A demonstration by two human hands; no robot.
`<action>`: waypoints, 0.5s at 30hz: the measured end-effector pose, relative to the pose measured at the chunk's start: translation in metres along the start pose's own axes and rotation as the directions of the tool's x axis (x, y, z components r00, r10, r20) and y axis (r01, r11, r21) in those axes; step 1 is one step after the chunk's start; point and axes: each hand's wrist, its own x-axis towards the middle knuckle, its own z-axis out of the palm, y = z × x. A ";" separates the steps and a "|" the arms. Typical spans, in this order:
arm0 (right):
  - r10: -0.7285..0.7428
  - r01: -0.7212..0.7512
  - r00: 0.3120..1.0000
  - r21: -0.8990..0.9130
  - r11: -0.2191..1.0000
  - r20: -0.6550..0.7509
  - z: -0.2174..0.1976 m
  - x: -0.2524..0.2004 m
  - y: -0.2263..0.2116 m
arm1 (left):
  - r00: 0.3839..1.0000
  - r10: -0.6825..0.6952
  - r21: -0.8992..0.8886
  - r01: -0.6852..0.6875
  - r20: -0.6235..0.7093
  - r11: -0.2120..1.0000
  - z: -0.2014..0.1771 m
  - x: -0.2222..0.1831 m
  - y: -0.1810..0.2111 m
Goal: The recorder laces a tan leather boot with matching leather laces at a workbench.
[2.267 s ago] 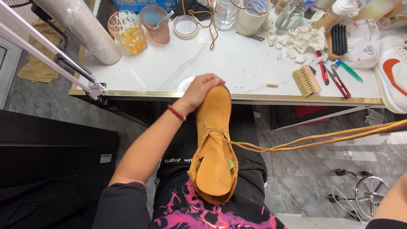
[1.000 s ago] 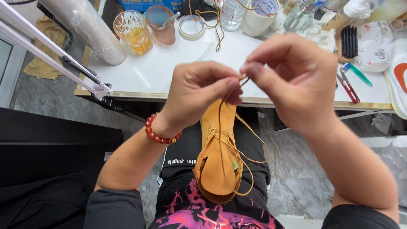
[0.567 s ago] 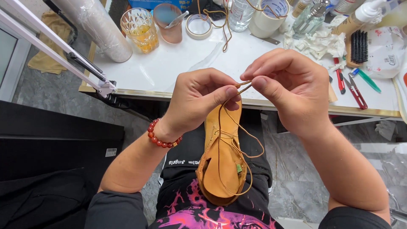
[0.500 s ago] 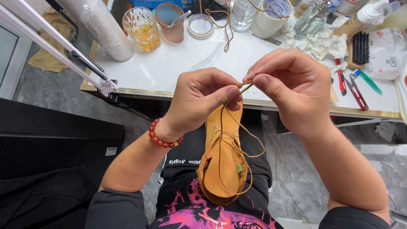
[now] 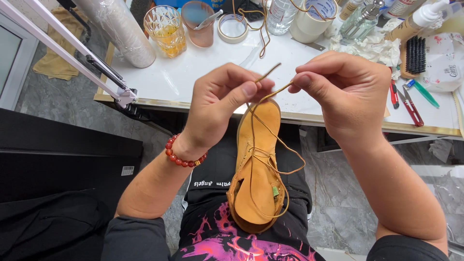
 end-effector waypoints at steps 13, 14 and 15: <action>-0.048 0.059 0.992 0.096 0.994 -0.114 -0.056 -0.017 -0.005 | 0.839 0.423 0.282 -0.337 -0.344 0.898 -0.062 -0.011 0.002; -0.045 0.083 0.978 0.181 0.980 -0.204 -0.080 -0.026 0.004 | 0.782 0.456 0.241 -0.388 -0.425 0.890 -0.075 -0.018 0.005; -0.041 0.079 0.978 0.183 0.980 -0.205 -0.142 -0.025 0.043 | 0.783 0.452 0.241 -0.384 -0.427 0.891 -0.087 -0.029 0.010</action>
